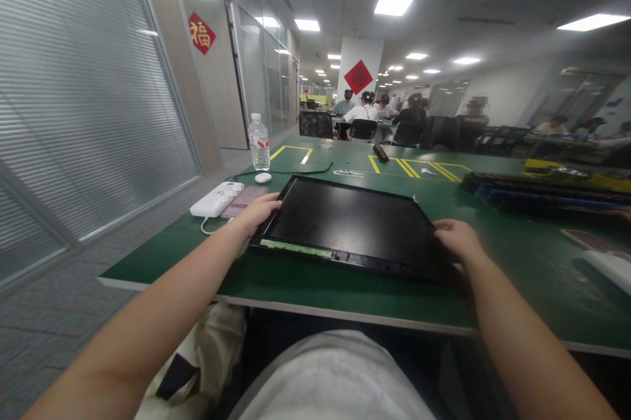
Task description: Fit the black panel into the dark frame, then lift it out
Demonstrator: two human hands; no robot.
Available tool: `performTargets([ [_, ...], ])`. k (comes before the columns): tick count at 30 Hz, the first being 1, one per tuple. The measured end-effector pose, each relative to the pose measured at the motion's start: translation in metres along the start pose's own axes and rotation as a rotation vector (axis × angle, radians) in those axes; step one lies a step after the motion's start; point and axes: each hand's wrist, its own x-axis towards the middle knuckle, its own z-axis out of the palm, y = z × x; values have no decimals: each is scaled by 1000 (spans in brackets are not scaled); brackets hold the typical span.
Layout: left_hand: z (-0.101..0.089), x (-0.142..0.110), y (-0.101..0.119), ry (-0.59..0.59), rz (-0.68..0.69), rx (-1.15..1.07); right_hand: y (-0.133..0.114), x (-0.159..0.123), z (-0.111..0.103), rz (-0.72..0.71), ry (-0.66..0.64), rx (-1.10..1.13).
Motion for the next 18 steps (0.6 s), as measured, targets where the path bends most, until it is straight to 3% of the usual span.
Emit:
performTargets([
  [3,2,-2,3,9,-103,-23,0,-1,1,12,2,25],
  [11,1,2,2,23,-117,-71,-2,-3,1,11,2,12],
  [18,2,-5,4,-95,-133,-102,-2,-4,1,-21,2,-8],
])
